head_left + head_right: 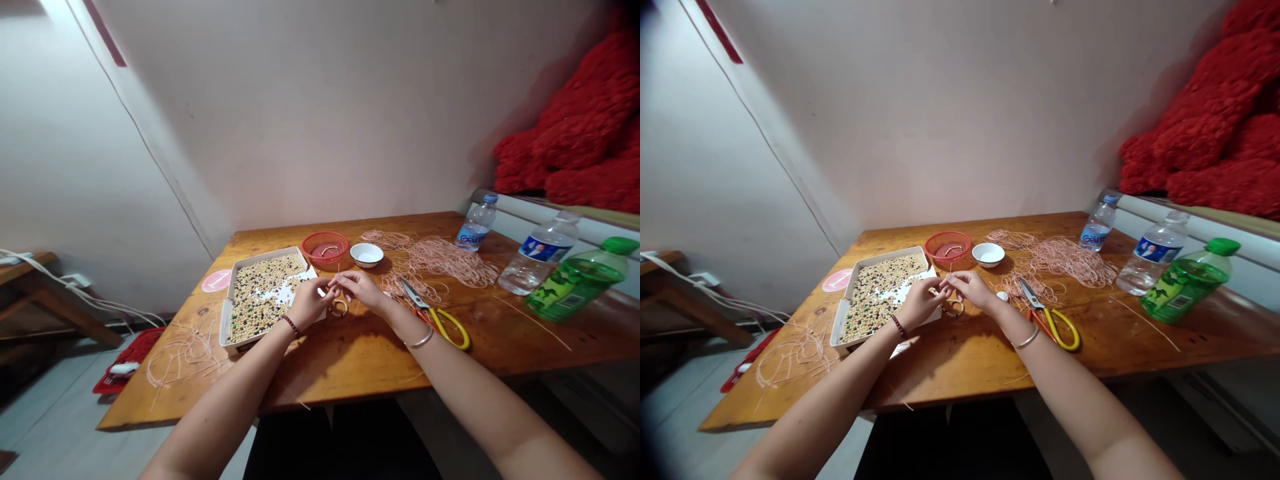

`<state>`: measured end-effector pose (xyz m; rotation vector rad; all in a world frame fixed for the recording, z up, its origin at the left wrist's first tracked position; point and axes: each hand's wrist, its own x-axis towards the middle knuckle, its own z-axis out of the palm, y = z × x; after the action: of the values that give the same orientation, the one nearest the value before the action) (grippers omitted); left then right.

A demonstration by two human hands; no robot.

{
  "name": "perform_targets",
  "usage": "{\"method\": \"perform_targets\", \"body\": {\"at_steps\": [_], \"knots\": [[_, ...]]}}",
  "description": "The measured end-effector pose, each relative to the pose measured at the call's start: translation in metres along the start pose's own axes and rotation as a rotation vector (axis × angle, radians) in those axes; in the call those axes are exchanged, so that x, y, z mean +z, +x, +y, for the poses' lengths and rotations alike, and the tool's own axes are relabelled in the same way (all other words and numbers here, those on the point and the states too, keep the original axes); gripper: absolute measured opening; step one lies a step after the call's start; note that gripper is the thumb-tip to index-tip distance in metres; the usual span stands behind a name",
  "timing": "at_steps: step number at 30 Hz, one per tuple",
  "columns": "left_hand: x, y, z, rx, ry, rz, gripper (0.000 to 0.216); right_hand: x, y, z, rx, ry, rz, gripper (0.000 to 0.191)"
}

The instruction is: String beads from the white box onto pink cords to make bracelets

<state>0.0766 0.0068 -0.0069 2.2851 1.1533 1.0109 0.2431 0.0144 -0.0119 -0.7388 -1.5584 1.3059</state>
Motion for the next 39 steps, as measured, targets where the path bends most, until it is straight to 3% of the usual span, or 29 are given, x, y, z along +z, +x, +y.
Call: {"method": "perform_targets", "body": {"at_steps": [4, 7, 11, 17, 23, 30, 35, 39], "knots": [[0.000, 0.000, 0.001, 0.018, 0.024, 0.019, 0.015, 0.000, 0.001, 0.002, -0.001, -0.007, 0.006, 0.040], [0.000, -0.001, 0.002, -0.011, -0.019, 0.034, 0.019, 0.000, 0.002, 0.005, 0.009, -0.007, 0.089, 0.041], [-0.001, -0.002, 0.004, -0.080, -0.151, 0.044, 0.021, -0.001, 0.003, 0.007, 0.017, -0.022, 0.209, 0.042], [0.002, 0.001, -0.001, -0.193, -0.340, 0.073, 0.031, 0.000, 0.001, 0.010, 0.006, -0.075, 0.218, 0.044], [0.004, 0.002, 0.000, -0.359, -0.644, 0.026, 0.047, -0.002, 0.000, 0.009, 0.000, -0.043, 0.237, 0.042], [-0.001, 0.001, 0.008, -0.519, -0.883, -0.025, 0.040, 0.001, 0.000, 0.007, -0.041, 0.013, 0.262, 0.038], [0.000, 0.002, 0.006, -0.541, -1.029, -0.014, 0.034, 0.001, -0.001, 0.006, -0.056, -0.008, 0.311, 0.040], [0.000, 0.003, 0.006, -0.531, -1.014, 0.003, 0.036, 0.002, -0.002, 0.003, -0.089, -0.041, 0.333, 0.037]]}}
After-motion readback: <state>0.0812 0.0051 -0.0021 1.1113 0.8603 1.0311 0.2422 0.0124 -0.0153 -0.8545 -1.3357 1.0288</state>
